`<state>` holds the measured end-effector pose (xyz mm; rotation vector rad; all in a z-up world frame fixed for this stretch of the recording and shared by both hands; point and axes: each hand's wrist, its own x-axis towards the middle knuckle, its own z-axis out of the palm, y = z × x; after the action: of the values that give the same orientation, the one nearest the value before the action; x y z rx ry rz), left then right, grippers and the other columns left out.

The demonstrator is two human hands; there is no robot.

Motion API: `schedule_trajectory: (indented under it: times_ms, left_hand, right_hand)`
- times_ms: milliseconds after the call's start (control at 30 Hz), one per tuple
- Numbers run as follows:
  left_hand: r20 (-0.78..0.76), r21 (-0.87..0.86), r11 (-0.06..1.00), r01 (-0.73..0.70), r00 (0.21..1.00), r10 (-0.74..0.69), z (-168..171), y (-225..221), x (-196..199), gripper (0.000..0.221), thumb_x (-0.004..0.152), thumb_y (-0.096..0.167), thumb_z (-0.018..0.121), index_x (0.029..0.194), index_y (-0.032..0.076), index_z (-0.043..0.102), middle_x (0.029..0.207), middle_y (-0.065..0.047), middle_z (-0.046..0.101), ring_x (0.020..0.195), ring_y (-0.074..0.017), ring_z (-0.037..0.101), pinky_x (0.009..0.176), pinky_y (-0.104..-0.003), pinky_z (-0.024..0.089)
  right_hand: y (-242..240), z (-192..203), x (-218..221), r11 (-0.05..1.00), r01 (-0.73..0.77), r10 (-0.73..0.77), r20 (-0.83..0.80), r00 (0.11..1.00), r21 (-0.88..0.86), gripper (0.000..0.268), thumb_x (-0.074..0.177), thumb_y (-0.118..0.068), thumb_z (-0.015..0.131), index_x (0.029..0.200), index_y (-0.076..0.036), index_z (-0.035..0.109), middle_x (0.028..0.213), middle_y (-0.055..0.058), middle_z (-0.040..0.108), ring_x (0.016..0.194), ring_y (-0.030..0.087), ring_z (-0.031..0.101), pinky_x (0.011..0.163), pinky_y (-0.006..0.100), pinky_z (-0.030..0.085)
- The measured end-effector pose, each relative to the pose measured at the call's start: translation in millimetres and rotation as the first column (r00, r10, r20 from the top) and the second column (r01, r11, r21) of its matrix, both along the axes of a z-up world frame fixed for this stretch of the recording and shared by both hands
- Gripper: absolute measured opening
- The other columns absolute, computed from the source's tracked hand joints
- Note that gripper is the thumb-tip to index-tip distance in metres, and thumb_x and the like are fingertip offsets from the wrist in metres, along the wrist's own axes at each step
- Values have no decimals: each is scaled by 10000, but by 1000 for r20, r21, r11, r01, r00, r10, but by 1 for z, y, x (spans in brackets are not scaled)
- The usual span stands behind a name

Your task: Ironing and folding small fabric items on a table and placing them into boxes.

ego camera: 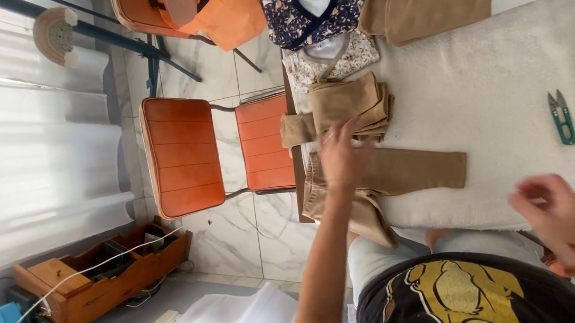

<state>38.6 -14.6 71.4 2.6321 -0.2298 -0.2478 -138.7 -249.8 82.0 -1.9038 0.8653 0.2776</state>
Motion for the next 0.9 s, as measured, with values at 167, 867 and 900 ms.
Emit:
schedule_trajectory:
  times_ms: [167,867,900]
  left_hand:
    - [61,-289,946,-147,983,172,-54,-30,24,278,755,320,540,965,142,583,1033,-18,585,976,-220,545,1018,-500,191]
    - [-489,-847,74,-526,827,276,-93,34,17,153,808,48,426,869,81,562,737,-1,508,734,-54,463,729,-180,408]
    - [-482,-852,75,-519,831,276,-94,32,16,152,817,47,430,873,78,568,748,-6,519,745,-64,467,744,-190,411]
  right_hand:
    - [39,14,98,954,-293,295,-19,955,62,245,778,-180,564,994,-66,564,1021,62,575,890,193,559,764,314,445]
    - [119,-57,178,862,-338,501,532,683,-378,197,747,77,581,845,-88,539,878,31,500,781,205,575,618,259,512]
    - [118,-61,175,879,-312,472,570,672,-361,190,759,92,576,820,-87,559,900,26,498,790,203,573,633,253,511]
